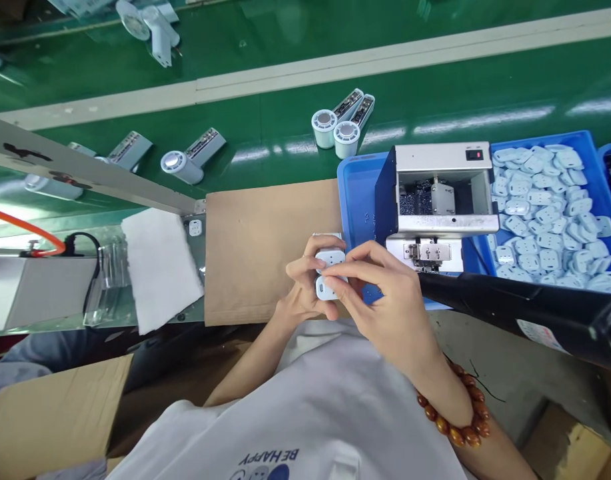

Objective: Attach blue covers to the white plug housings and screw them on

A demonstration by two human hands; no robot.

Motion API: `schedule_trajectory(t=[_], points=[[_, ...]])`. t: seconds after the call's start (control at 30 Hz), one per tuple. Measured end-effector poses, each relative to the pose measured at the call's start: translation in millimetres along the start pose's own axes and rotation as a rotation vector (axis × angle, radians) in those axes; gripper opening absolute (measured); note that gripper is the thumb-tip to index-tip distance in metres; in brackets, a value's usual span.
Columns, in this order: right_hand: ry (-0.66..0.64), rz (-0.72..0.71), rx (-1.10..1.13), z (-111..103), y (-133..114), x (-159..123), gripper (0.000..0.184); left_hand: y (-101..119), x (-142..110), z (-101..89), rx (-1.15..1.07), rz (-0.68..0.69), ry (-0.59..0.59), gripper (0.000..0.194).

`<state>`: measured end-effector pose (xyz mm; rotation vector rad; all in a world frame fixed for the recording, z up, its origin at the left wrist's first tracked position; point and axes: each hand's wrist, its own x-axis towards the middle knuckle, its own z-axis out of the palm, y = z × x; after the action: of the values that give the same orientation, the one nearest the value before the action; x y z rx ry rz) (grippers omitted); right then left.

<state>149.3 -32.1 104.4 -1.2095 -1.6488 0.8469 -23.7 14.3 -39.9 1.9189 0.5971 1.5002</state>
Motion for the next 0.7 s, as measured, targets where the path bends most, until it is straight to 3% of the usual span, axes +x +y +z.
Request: schedule_trajectory(t=[0.1,0.53,0.6,0.7], points=[[-0.017,0.049,0.044,2,-5,-3,0.011,5,-1,1.3,0.019,-0.006,-0.006,0.065],[-0.043,0.161,0.117,2,-8,-9,0.011,6,1,1.3,0.053,0.006,-0.008,0.06],[0.033,0.173,0.15,13,-8,-13,0.016,7,2,1.2,0.035,-0.018,-0.02,0.059],[0.266,0.137,0.117,30,-4,-26,0.025,8,3,1.8,0.051,-0.039,-0.034,0.058]])
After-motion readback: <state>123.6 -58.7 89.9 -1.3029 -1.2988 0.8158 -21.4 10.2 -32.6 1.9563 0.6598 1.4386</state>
